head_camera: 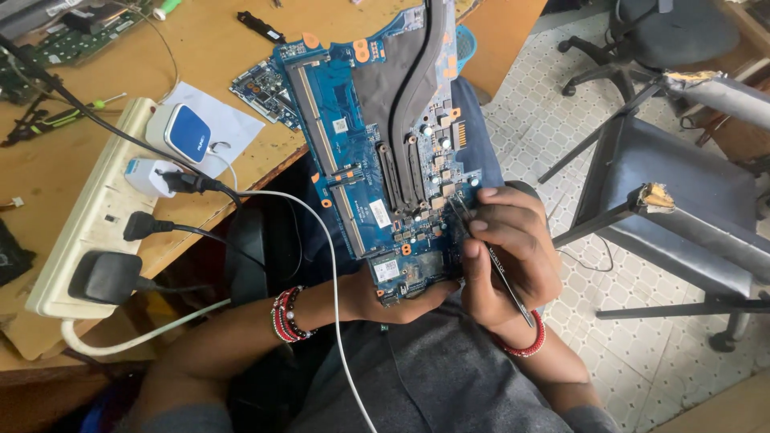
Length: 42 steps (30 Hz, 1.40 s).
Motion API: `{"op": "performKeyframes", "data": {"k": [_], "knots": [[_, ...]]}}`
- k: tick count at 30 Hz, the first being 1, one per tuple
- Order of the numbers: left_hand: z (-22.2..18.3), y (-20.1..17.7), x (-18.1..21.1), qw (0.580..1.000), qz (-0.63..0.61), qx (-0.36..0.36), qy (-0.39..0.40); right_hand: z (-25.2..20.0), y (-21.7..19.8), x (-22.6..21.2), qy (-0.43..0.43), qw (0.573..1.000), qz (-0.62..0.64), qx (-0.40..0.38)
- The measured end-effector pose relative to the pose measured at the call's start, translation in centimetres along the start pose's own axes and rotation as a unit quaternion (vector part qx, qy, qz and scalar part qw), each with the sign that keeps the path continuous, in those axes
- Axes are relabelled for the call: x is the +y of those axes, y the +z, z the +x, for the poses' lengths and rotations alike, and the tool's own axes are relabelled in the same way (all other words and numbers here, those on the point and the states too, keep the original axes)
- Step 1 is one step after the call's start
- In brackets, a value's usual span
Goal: Inspecting and manipulating components on a laptop motherboard using tweezers.
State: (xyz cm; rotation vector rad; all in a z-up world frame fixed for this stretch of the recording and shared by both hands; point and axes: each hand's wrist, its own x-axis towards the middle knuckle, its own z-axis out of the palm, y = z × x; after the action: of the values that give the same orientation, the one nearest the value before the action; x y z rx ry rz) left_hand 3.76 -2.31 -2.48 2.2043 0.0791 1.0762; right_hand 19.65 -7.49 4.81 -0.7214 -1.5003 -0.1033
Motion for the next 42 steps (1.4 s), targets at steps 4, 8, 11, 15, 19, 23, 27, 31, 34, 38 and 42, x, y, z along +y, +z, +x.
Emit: {"op": "performKeyframes", "data": {"k": [4,8,11,15,19,23,27,31,34,38,42], "knots": [[0.0,-0.4,0.2,0.998,0.057,-0.013,0.039,-0.1,0.0,-0.1,-0.002,1.0,-0.005,0.001],[-0.3,-0.5,-0.1,0.968,0.211,-0.028,0.131,0.0,0.0,-0.1,-0.003,1.0,-0.003,0.001],[-0.3,-0.7,0.0,0.943,0.285,-0.041,0.166,0.0,0.0,-0.2,-0.007,1.0,-0.007,-0.001],[-0.4,-0.6,-0.2,0.938,0.301,-0.042,0.164,0.0,0.0,-0.2,-0.004,1.0,-0.012,-0.003],[0.5,-1.0,0.6,0.974,0.193,-0.018,0.118,0.3,0.2,-0.2,-0.006,1.0,-0.013,-0.004],[0.8,-1.4,1.0,0.957,0.252,-0.023,0.145,0.3,0.2,-0.1,-0.014,1.0,-0.017,-0.004],[0.0,-0.9,0.2,0.955,0.255,-0.029,0.146,0.2,0.2,0.1,-0.021,1.0,-0.015,-0.002],[-0.1,-1.2,0.4,0.941,0.292,-0.04,0.166,-0.3,0.0,0.3,-0.022,1.0,-0.007,0.003],[-0.1,-1.3,0.5,0.909,0.363,-0.047,0.199,-0.4,-0.2,0.2,-0.019,1.0,-0.009,0.0],[0.0,-1.4,0.5,0.904,0.373,-0.048,0.202,-0.3,-0.3,0.1,-0.021,0.999,-0.022,-0.012],[0.1,-1.0,0.6,0.942,0.287,-0.021,0.173,-0.1,-0.4,0.1,-0.029,0.999,-0.031,-0.02]]}}
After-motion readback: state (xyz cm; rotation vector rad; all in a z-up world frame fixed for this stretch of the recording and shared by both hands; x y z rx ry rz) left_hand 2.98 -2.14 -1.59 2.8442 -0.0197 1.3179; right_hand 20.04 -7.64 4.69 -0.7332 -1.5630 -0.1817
